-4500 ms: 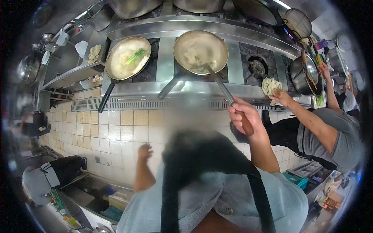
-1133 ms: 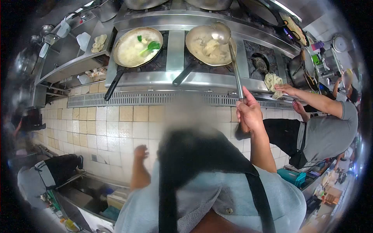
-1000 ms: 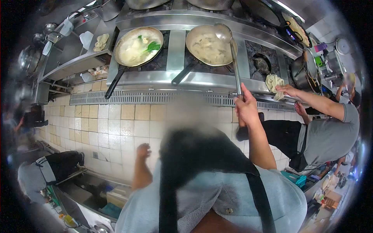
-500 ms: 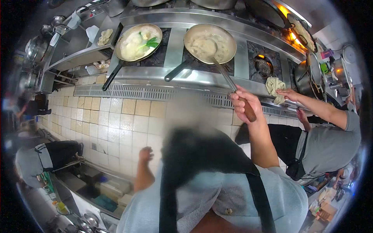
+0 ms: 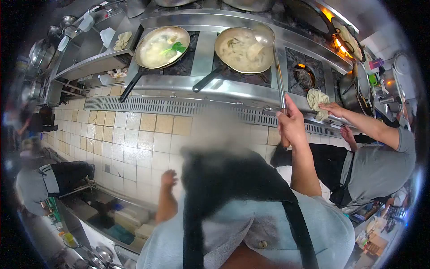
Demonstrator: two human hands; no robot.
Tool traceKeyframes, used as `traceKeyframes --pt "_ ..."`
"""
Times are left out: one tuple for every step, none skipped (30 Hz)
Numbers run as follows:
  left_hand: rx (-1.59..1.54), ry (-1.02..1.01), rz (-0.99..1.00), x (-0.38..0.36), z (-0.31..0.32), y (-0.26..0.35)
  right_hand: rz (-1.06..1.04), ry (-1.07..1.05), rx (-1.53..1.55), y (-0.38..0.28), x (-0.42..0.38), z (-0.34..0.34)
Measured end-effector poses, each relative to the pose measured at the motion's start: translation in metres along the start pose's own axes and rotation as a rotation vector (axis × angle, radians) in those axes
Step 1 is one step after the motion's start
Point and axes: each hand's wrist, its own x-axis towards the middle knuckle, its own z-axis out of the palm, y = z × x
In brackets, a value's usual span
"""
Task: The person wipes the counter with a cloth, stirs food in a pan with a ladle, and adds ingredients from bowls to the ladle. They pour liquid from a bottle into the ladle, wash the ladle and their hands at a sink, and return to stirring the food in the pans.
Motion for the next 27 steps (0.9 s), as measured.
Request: traceKeyframes --pt "-0.133 0.016 -0.106 -0.017 0.001 0.032 -0.007 -0.003 -0.003 0.009 0.008 0.007" --pt "-0.208 0.034 -0.164 -0.032 0.000 0.058 -0.007 0.021 -0.037 0.018 0.016 0.015" --pt "-0.250 0.053 -0.195 -0.041 -0.004 0.074 -0.006 0.045 -0.070 0.021 0.022 0.023" --pt "-0.275 0.065 -0.208 -0.040 -0.010 0.072 0.034 0.014 -0.007 0.015 0.023 0.034" --pt "-0.299 0.078 -0.221 -0.038 -0.016 0.069 0.028 0.012 -0.008 0.011 0.027 0.043" --pt "-0.340 0.100 -0.252 -0.038 -0.026 0.065 0.126 -0.034 0.187 0.010 0.030 0.051" --pt "-0.341 0.097 -0.249 -0.038 -0.039 0.061 0.224 -0.079 0.381 0.008 0.031 0.058" --pt "-0.377 0.093 -0.238 -0.038 -0.051 0.053 0.211 -0.152 0.519 0.008 0.033 0.062" --pt "-0.415 0.089 -0.225 -0.037 -0.066 0.034 0.204 -0.150 0.513 0.007 0.034 0.064" --pt "-0.147 0.050 0.019 -0.014 -0.085 -0.023 0.279 -0.188 0.733 0.006 0.034 0.066" --pt "0.115 0.076 0.264 0.006 -0.104 -0.072 0.355 -0.224 0.955 0.005 0.032 0.072" --pt "0.283 0.101 0.364 -0.010 -0.121 -0.073 0.337 -0.264 0.991 -0.005 0.025 0.081" --pt "0.452 0.125 0.463 -0.027 -0.138 -0.070 0.332 -0.253 0.991 -0.011 0.018 0.090" --pt "0.621 0.150 0.565 -0.039 -0.155 -0.070 0.295 -0.193 0.903 -0.016 0.011 0.100" --pt "0.529 0.108 0.433 -0.044 -0.172 -0.079 0.257 -0.132 0.815 -0.018 0.005 0.109" --pt "0.440 0.079 0.300 -0.051 -0.189 -0.085 0.230 -0.095 0.760 -0.019 0.002 0.118" --pt "0.576 0.100 0.487 -0.041 -0.205 -0.127 0.228 -0.080 0.763 -0.018 -0.001 0.127" --pt "0.728 0.155 0.683 -0.034 -0.219 -0.157 0.192 -0.060 0.711 -0.016 -0.002 0.135" --pt "0.868 0.241 0.869 -0.033 -0.231 -0.174 0.159 -0.041 0.657 -0.017 -0.005 0.143" --pt "0.556 0.121 0.498 -0.036 -0.248 -0.159 0.131 0.013 0.615 -0.023 -0.009 0.154" --pt "0.242 0.086 0.182 -0.037 -0.259 -0.137 0.129 0.023 0.615 -0.026 -0.010 0.164" --pt "-0.149 0.128 -0.138 -0.037 -0.266 -0.114 0.123 0.084 0.546 -0.029 -0.011 0.173" --pt "-0.326 0.185 -0.264 -0.035 -0.274 -0.096 0.119 0.145 0.477 -0.031 -0.010 0.181" --pt "-0.434 0.225 -0.327 -0.034 -0.280 -0.077 0.119 0.155 0.476 -0.032 -0.009 0.189" --pt "-0.477 0.252 -0.353 -0.032 -0.284 -0.060 0.091 0.206 0.388 -0.031 -0.006 0.196" --pt "-0.486 0.228 -0.330 -0.026 -0.290 -0.049 0.062 0.252 0.301 -0.029 -0.003 0.204" --pt "-0.486 0.228 -0.333 -0.016 -0.294 -0.038 0.064 0.251 0.298 -0.029 0.001 0.212"
